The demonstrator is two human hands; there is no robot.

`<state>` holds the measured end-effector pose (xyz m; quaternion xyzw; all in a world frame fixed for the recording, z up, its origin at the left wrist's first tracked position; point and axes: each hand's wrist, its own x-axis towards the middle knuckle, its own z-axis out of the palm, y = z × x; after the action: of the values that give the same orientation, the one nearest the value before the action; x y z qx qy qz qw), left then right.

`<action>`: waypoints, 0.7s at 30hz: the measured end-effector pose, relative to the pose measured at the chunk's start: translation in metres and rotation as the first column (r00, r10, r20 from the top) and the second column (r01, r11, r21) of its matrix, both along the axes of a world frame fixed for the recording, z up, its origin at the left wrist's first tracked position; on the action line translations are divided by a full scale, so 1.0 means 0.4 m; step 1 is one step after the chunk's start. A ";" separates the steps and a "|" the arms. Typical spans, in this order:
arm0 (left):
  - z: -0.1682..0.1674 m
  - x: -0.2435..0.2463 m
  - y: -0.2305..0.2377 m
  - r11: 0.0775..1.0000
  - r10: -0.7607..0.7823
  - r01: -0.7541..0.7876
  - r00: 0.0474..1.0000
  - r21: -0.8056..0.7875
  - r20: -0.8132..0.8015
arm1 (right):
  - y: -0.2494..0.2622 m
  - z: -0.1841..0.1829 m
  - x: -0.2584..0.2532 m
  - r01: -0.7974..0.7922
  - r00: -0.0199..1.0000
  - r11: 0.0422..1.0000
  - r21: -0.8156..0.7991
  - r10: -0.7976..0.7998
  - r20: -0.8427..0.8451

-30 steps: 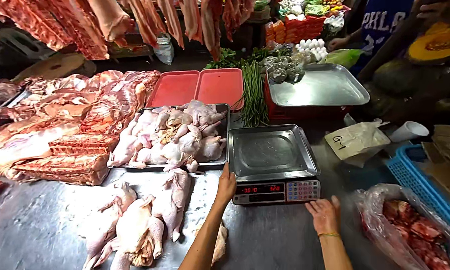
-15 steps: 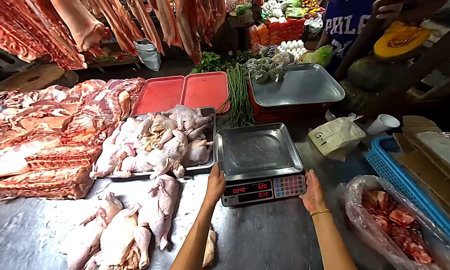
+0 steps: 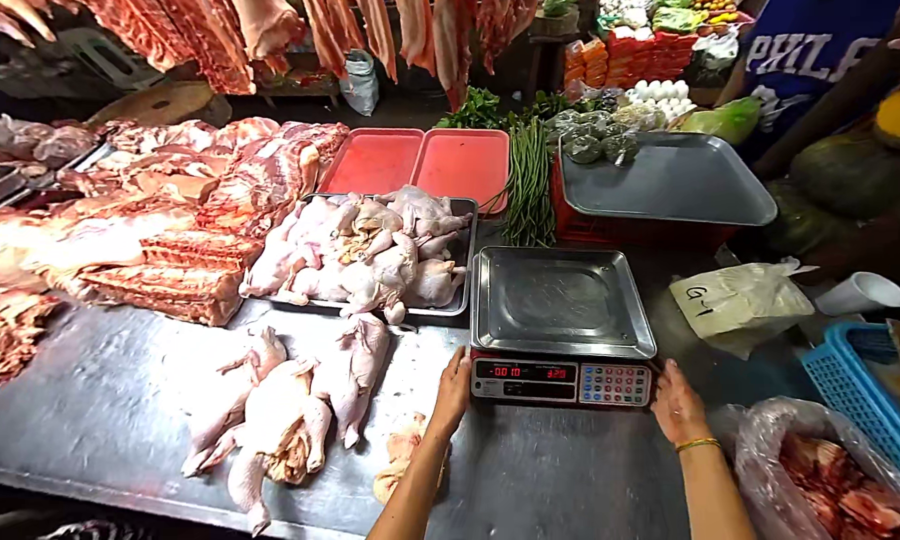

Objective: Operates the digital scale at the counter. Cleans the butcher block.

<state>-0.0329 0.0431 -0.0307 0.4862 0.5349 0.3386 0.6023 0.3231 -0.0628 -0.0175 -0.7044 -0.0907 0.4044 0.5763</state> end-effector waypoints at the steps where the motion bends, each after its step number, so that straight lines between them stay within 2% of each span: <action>1: -0.010 -0.007 -0.016 0.999 -0.033 0.033 0.999 -0.004 0.029 | -0.005 -0.020 -0.009 -0.009 1.000 0.999 0.046 0.009 -0.006; 4: -0.010 -0.011 -0.021 0.998 -0.068 0.069 0.997 -0.007 0.040 | -0.007 -0.045 -0.042 0.051 0.999 0.992 0.115 -0.050 -0.011; 12: -0.015 -0.023 0.018 0.996 -0.085 0.085 0.996 0.008 0.025 | -0.017 -0.032 -0.080 0.099 0.995 0.988 0.118 -0.096 -0.037; 15: -0.014 -0.034 0.028 0.992 -0.125 0.126 0.992 -0.032 0.019 | -0.020 -0.037 -0.077 0.112 0.994 0.989 0.093 -0.112 -0.008; 19: 0.006 -0.056 0.036 0.992 -0.122 0.121 0.989 -0.023 -0.084 | -0.025 -0.018 -0.052 0.091 0.985 0.996 0.009 -0.092 0.147; 21: 0.029 -0.061 0.039 0.997 -0.069 0.072 0.986 0.016 -0.151 | -0.033 -0.003 -0.037 0.069 0.971 0.996 0.056 -0.080 0.227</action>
<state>-0.0574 0.0589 -0.0191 0.5352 0.5578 0.2851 0.5666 0.3084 -0.0758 -0.0188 -0.7352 -0.1396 0.2962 0.5935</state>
